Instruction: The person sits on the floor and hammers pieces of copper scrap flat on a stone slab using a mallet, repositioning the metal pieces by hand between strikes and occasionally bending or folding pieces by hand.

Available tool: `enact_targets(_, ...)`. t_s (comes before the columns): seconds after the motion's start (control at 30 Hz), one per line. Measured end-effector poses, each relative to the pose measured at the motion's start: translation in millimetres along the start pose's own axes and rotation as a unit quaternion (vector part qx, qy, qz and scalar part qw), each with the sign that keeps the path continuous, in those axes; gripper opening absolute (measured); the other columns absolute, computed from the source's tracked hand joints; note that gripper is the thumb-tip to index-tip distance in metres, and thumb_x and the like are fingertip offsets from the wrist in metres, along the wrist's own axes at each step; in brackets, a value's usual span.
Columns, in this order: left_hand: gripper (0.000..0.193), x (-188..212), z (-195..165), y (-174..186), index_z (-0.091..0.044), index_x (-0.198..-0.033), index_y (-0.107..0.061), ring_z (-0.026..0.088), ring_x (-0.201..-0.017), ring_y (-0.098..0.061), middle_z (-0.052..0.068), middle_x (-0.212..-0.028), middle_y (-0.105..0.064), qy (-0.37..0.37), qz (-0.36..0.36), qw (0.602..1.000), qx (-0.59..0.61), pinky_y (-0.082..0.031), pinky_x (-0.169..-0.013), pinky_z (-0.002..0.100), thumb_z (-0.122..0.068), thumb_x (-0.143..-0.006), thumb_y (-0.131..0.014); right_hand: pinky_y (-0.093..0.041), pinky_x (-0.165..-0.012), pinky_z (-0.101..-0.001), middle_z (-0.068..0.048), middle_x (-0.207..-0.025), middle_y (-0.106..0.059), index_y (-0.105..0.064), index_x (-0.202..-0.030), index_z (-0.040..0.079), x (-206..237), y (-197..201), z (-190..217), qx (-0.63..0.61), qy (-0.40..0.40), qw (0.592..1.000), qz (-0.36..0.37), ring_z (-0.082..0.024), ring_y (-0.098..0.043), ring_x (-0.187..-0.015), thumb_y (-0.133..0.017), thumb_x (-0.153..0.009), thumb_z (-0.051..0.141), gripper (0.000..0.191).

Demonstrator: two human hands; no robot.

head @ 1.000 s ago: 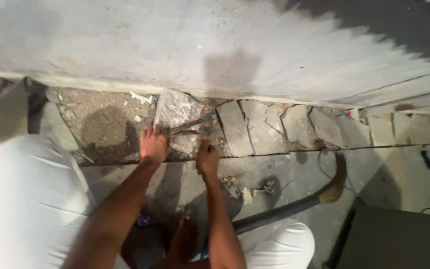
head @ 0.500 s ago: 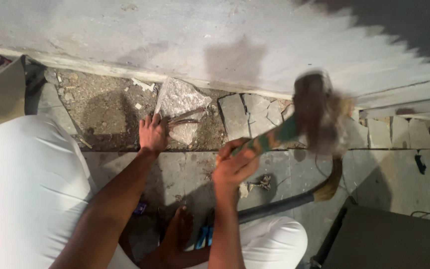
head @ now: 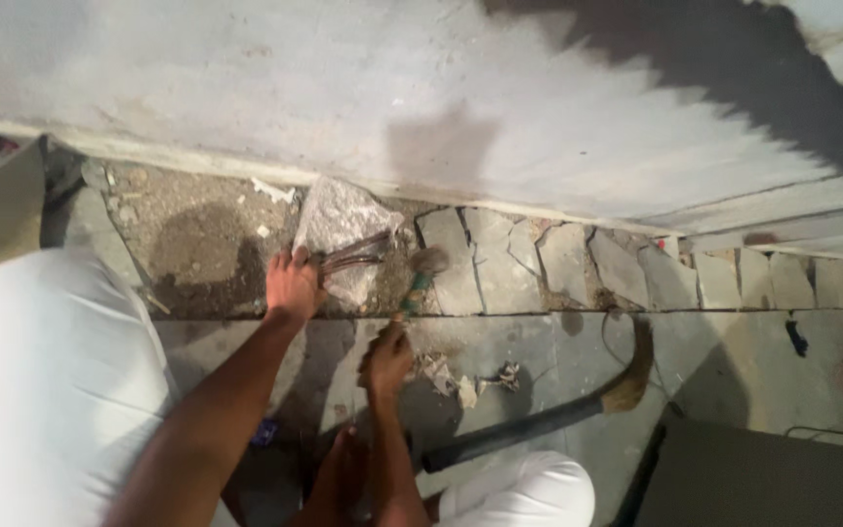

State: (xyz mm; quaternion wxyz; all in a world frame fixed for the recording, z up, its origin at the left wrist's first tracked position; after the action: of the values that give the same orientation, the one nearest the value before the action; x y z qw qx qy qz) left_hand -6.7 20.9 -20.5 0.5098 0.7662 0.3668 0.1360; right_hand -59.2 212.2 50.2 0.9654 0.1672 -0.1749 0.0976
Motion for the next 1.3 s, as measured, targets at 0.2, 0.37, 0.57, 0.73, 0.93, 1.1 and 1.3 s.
enact_targets(0.2, 0.031, 1, 1, 1, -0.012, -0.102, -0.070, 0.032, -0.107, -0.062, 0.009, -0.107, -0.063, -0.006, -0.050, 0.998, 0.031, -0.047, -0.094, 0.046, -0.024, -0.076, -0.079, -0.035, -0.036, -0.0284, -0.003, -0.058, -0.049, -0.048, -0.089, 0.008, 7, 48, 106, -0.211, 0.240, 0.946, 0.057, -0.013, -0.044, -0.042, -0.048, -0.105, 0.052, 0.047)
enact_targets(0.37, 0.027, -11, 9, 5, -0.013, -0.107, -0.071, 0.032, -0.099, -0.063, 0.010, -0.101, -0.063, 0.020, -0.054, 0.998, 0.021, -0.046, -0.089, 0.047, -0.021, -0.082, -0.074, -0.039, -0.040, -0.0292, -0.006, -0.071, -0.054, -0.046, -0.093, 0.013, -10, 31, 82, -0.342, 0.361, 0.863, 0.090, -0.016, -0.049, -0.051, -0.049, -0.102, 0.049, 0.037)
enact_targets(0.57, 0.046, -14, 9, 11, -0.014, -0.108, -0.070, 0.031, -0.104, -0.064, 0.010, -0.105, -0.063, 0.020, 0.001, 1.000, -0.008, -0.047, -0.093, 0.045, -0.026, -0.065, -0.082, -0.034, -0.038, -0.0330, -0.001, -0.059, -0.050, -0.055, -0.076, 0.007, -40, -43, -20, 0.072, 0.180, 0.975, 0.108, -0.012, -0.043, -0.043, -0.043, -0.112, 0.044, 0.052)
enact_targets(0.73, 0.073, -8, 4, 12, -0.015, -0.130, -0.065, 0.032, -0.107, -0.061, 0.011, -0.109, -0.064, 0.008, -0.023, 1.000, -0.012, -0.047, -0.095, 0.045, -0.026, -0.060, -0.084, -0.040, -0.036, -0.0312, 0.001, -0.061, -0.052, -0.055, -0.082, 0.009, -42, -28, 17, 0.097, 0.101, 0.979, 0.147, -0.009, -0.047, -0.044, -0.041, -0.107, 0.046, 0.047)
enact_targets(0.93, 0.072, -2, 6, 3, -0.020, -0.148, -0.058, 0.030, -0.111, -0.061, 0.008, -0.115, -0.065, -0.016, -0.057, 0.998, -0.035, -0.048, -0.094, 0.044, -0.019, -0.078, -0.074, -0.034, -0.040, -0.0288, -0.005, -0.066, -0.050, -0.054, -0.096, 0.007, -2, 9, 114, -0.195, 0.185, 0.957, 0.111, -0.012, -0.045, -0.048, -0.045, -0.108, 0.043, 0.038)
enact_targets(1.1, 0.059, -3, 10, 3, -0.021, -0.143, -0.057, 0.031, -0.119, -0.060, 0.008, -0.115, -0.064, -0.026, -0.063, 0.998, -0.006, -0.047, -0.098, 0.046, -0.024, -0.086, -0.073, -0.037, -0.044, -0.0281, -0.003, -0.067, -0.052, -0.054, -0.095, 0.009, -6, 11, 93, -0.274, 0.405, 0.871, 0.037, -0.012, -0.048, -0.053, -0.043, -0.108, 0.041, 0.036)
enact_targets(1.3, 0.085, -9, 7, 11, -0.020, -0.150, -0.048, 0.033, -0.119, -0.056, 0.012, -0.127, -0.059, -0.006, 0.034, 0.997, -0.068, -0.045, -0.103, 0.045, -0.028, -0.072, -0.078, -0.041, -0.048, -0.0346, -0.003, -0.063, -0.054, -0.060, -0.088, 0.007, -47, -48, -25, 0.116, 0.234, 0.964, 0.046, -0.013, -0.051, -0.054, -0.046, -0.107, 0.047, 0.047)
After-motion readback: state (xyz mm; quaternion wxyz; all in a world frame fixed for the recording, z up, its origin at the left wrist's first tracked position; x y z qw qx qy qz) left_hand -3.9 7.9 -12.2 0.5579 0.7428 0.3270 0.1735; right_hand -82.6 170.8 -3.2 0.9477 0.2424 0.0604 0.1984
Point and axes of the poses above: each hand's wrist, its own x-axis away from the middle knuckle, its own y-axis out of the back of the hand, z = x × y, the point moved 2 cm from there along -x, towards the middle knuckle
